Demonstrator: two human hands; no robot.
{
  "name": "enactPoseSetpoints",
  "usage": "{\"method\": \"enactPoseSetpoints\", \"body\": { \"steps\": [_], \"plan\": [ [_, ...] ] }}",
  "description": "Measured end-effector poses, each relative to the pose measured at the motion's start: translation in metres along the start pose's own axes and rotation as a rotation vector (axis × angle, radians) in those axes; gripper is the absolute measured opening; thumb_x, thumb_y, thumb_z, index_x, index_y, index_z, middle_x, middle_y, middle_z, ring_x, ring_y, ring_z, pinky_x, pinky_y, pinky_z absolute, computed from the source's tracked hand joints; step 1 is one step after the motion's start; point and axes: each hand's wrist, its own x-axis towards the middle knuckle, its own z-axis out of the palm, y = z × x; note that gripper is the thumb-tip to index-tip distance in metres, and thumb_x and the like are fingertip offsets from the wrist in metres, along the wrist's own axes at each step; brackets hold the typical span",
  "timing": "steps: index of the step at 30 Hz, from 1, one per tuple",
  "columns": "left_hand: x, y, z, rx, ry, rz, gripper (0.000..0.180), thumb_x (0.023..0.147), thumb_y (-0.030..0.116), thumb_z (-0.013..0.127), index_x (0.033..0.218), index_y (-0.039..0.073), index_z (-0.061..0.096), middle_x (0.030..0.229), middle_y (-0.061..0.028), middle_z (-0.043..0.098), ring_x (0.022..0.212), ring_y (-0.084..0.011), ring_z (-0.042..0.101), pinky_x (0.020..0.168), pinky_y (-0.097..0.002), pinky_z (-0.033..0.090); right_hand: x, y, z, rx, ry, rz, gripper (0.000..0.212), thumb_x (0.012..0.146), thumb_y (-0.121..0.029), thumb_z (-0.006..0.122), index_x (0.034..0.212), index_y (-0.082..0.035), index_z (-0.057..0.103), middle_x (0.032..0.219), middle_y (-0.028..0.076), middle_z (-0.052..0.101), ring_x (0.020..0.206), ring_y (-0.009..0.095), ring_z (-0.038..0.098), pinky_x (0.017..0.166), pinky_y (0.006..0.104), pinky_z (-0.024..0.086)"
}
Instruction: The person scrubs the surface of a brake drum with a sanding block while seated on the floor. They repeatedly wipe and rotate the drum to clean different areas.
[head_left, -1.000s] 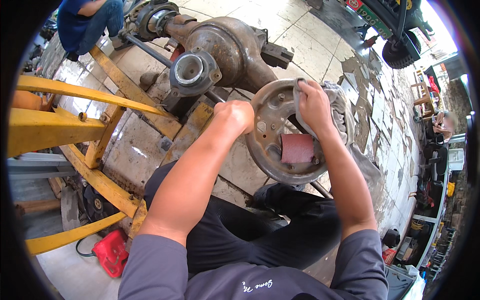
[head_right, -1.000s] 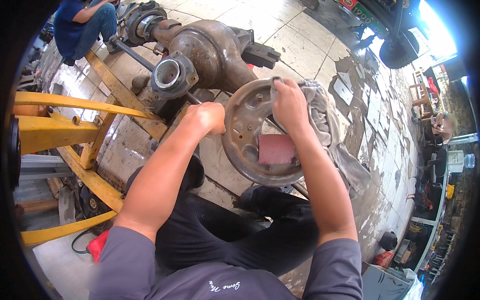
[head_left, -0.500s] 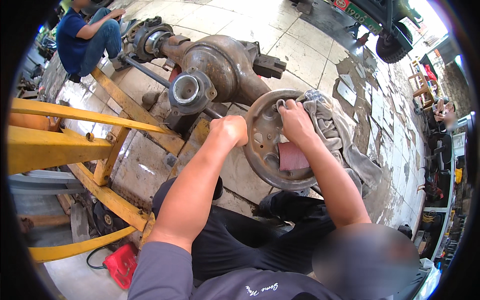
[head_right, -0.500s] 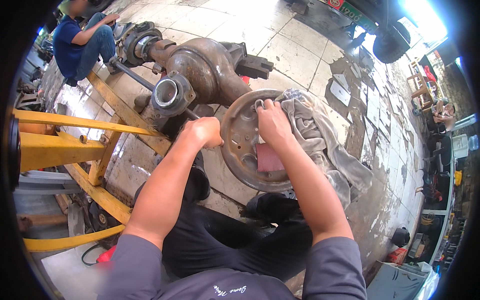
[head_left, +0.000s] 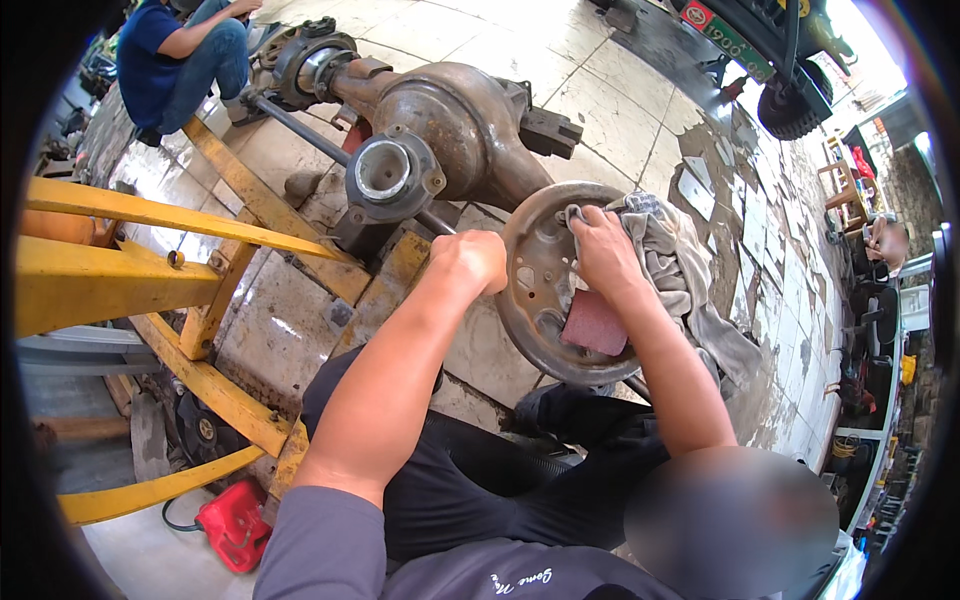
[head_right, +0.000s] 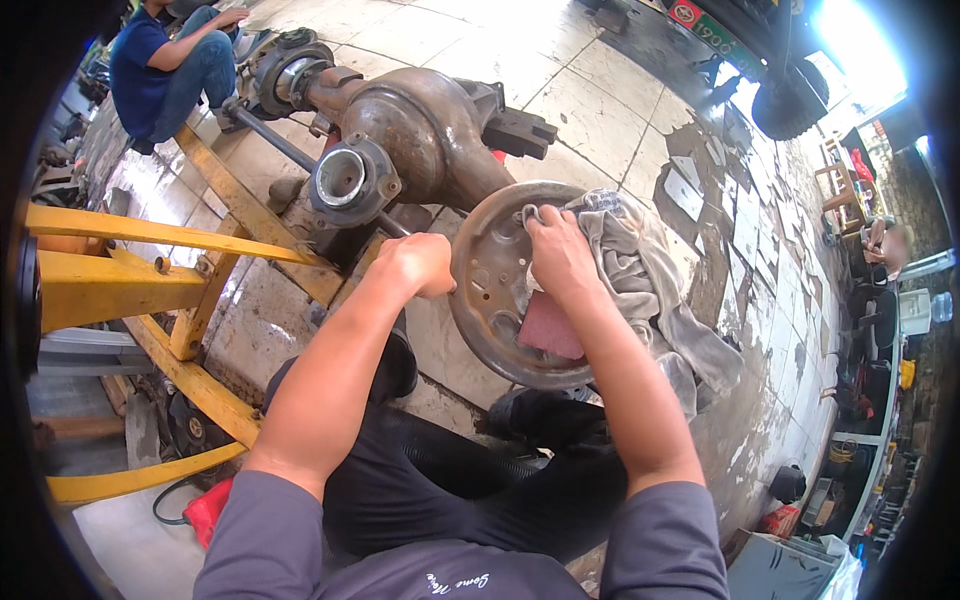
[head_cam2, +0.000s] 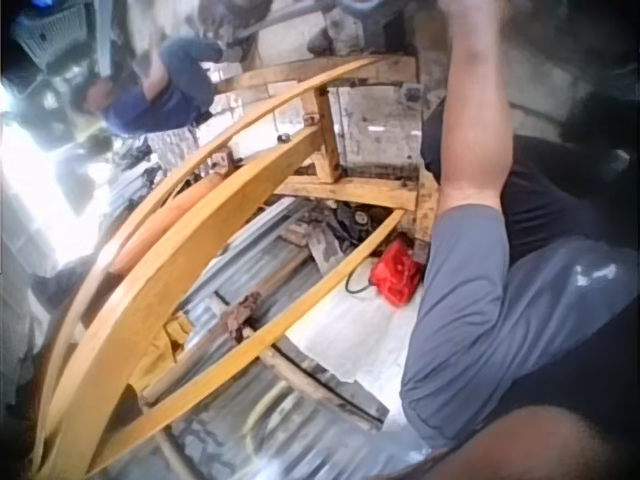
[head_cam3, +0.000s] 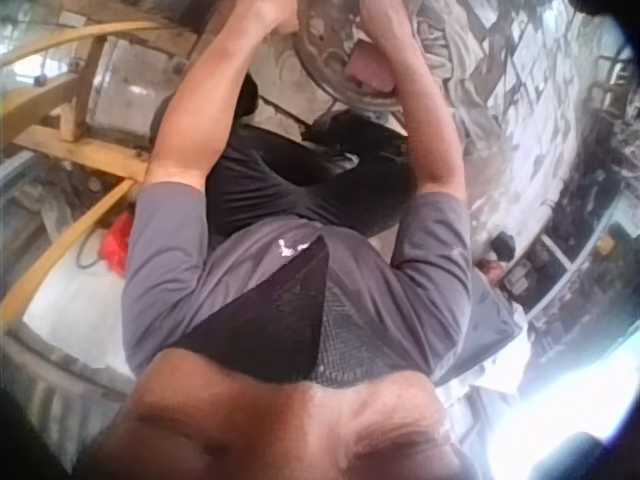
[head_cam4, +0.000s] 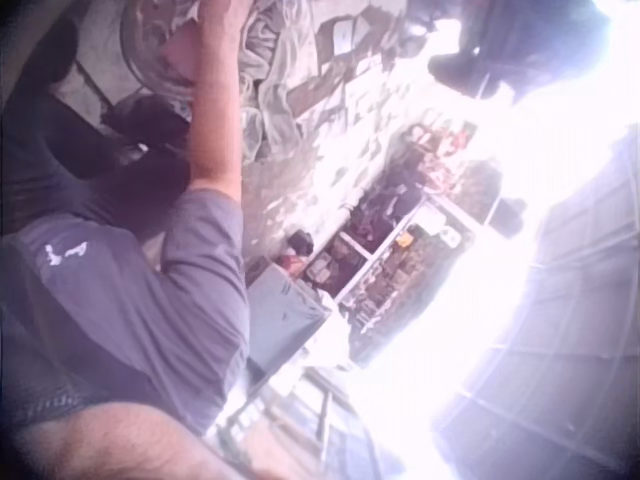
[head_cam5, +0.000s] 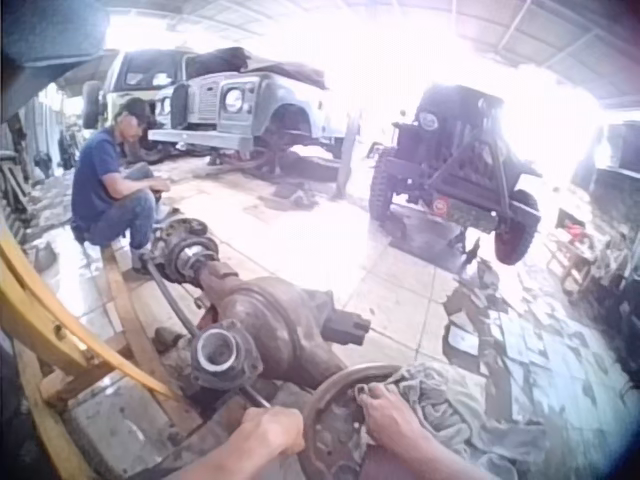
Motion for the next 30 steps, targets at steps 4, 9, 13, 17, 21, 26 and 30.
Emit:
{"method": "enactPoseSetpoints", "body": {
  "steps": [4, 9, 13, 17, 21, 26, 30],
  "plan": [
    [0.001, -0.001, -0.005, 0.01, 0.007, 0.004, 0.038, 0.084, 0.03, 0.07, 0.112, 0.005, 0.071, 0.114, -0.014, 0.07, 0.108, -0.0288, 0.067, 0.093, -0.0391, 0.052, 0.001, 0.018, -0.035, 0.061, -0.251, 0.055, 0.028, 0.079, 0.0, 0.057, 0.102, -0.004, 0.071, 0.11, 0.018, 0.063, 0.103, 0.036, 0.06, 0.093, 0.042, 0.049],
    [0.002, 0.003, -0.005, 0.009, 0.01, 0.009, 0.038, 0.084, 0.03, 0.07, 0.111, 0.004, 0.071, 0.113, -0.0142, 0.07, 0.108, -0.0287, 0.067, 0.093, -0.0395, 0.052, 0.018, 0.027, -0.027, 0.116, 0.074, 0.018, 0.03, 0.082, -0.001, 0.054, 0.108, -0.003, 0.069, 0.11, 0.019, 0.063, 0.101, 0.036, 0.062, 0.091, 0.0425, 0.05],
    [0.0, 0.0, -0.004, 0.011, 0.03, 0.009, 0.033, 0.082, 0.022, 0.067, 0.109, 0.004, 0.072, 0.111, -0.0141, 0.071, 0.107, -0.0286, 0.067, 0.091, -0.0396, 0.053, 0.002, 0.017, 0.008, -0.143, 0.102, -0.07, 0.032, 0.085, -0.004, 0.053, 0.114, -0.001, 0.065, 0.109, 0.016, 0.06, 0.103, 0.034, 0.057, 0.091, 0.0429, 0.049],
    [-0.003, 0.003, -0.006, 0.014, 0.011, -0.003, 0.03, 0.079, 0.011, 0.06, 0.106, 0.005, 0.072, 0.108, -0.014, 0.072, 0.103, -0.0286, 0.069, 0.088, -0.039, 0.053, -0.009, 0.021, -0.02, -0.203, -0.104, 0.052, 0.025, 0.083, -0.004, 0.055, 0.102, 0.001, 0.069, 0.11, 0.017, 0.061, 0.105, 0.033, 0.06, 0.091, 0.0428, 0.051],
    [-0.004, 0.007, -0.009, 0.022, -0.018, 0.021, 0.029, 0.079, 0.01, 0.059, 0.104, 0.005, 0.073, 0.107, -0.0147, 0.072, 0.102, -0.0278, 0.069, 0.087, -0.0386, 0.053, -0.004, 0.053, -0.058, -0.082, -0.241, 0.222, 0.021, 0.079, -0.005, 0.057, 0.093, -0.002, 0.073, 0.099, 0.02, 0.066, 0.099, 0.037, 0.065, 0.092, 0.043, 0.051],
    [-0.003, 0.006, -0.004, -0.003, 0.043, 0.034, 0.029, 0.08, 0.012, 0.059, 0.105, 0.005, 0.073, 0.108, -0.0139, 0.072, 0.103, -0.0285, 0.069, 0.089, -0.0385, 0.052, 0.007, 0.043, -0.03, 0.135, 0.054, 0.101, 0.027, 0.084, -0.005, 0.054, 0.105, -0.003, 0.071, 0.106, 0.019, 0.065, 0.102, 0.036, 0.062, 0.091, 0.0424, 0.05],
    [0.0, -0.001, -0.003, 0.017, 0.023, -0.004, 0.03, 0.081, 0.015, 0.06, 0.105, 0.004, 0.072, 0.11, -0.0146, 0.071, 0.104, -0.0299, 0.068, 0.089, -0.0387, 0.052, -0.002, 0.021, -0.013, -0.05, -0.032, -0.004, 0.029, 0.084, -0.004, 0.054, 0.107, -0.005, 0.071, 0.109, 0.016, 0.062, 0.106, 0.036, 0.06, 0.093, 0.043, 0.049]
  ]
}}
